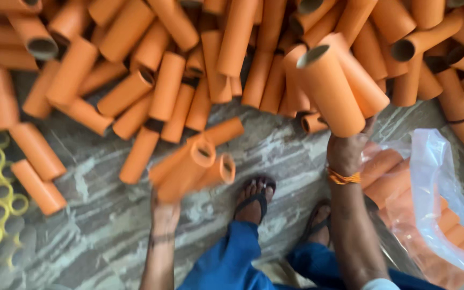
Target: The person sits on the floor and repeatedly picks up handfuls of orange cylindrical objects from a large pile. They place the cylinders into a clear plastic bag, arranging them in rows. The person continues this process, filling the bag with the cylinders.
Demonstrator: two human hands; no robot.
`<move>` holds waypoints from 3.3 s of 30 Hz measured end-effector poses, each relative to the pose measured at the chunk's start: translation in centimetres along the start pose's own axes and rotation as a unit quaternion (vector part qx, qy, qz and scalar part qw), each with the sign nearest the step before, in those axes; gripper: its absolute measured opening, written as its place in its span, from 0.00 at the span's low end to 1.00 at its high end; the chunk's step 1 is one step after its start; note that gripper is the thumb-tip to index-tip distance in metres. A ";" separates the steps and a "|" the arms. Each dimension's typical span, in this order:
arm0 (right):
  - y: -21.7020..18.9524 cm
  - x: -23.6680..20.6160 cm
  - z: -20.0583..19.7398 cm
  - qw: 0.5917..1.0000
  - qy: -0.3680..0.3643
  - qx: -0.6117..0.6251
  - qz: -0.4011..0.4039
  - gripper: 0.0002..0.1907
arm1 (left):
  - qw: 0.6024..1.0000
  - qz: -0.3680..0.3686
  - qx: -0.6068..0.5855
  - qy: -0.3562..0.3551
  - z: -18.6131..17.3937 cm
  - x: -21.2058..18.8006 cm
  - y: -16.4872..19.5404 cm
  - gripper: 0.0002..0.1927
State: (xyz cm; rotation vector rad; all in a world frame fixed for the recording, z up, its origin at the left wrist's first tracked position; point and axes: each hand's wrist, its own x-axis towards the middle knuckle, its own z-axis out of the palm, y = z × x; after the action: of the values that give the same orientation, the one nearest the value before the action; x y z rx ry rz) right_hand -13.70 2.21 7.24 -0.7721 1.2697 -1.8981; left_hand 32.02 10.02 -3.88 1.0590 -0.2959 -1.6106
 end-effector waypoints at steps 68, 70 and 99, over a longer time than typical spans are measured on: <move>-8.9 -7.4 2.9 0.644 -0.397 -0.645 -0.107 0.18 | 0.531 0.286 0.793 -0.081 15.2 -3.3 6.4 0.21; -8.2 -7.9 3.2 0.633 -0.435 -0.634 -0.089 0.20 | 0.497 0.253 0.820 -0.130 16.7 -2.6 6.1 0.19; 3.0 -12.4 -17.8 0.809 0.057 -0.001 0.585 0.26 | 0.444 0.283 0.830 -0.181 18.3 0.0 4.6 0.13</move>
State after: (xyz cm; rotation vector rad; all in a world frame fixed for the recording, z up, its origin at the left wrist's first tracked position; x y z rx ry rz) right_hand -20.13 20.66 -2.67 0.1955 1.3279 -0.8986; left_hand 21.19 2.33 9.53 1.5442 -2.6012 -0.3716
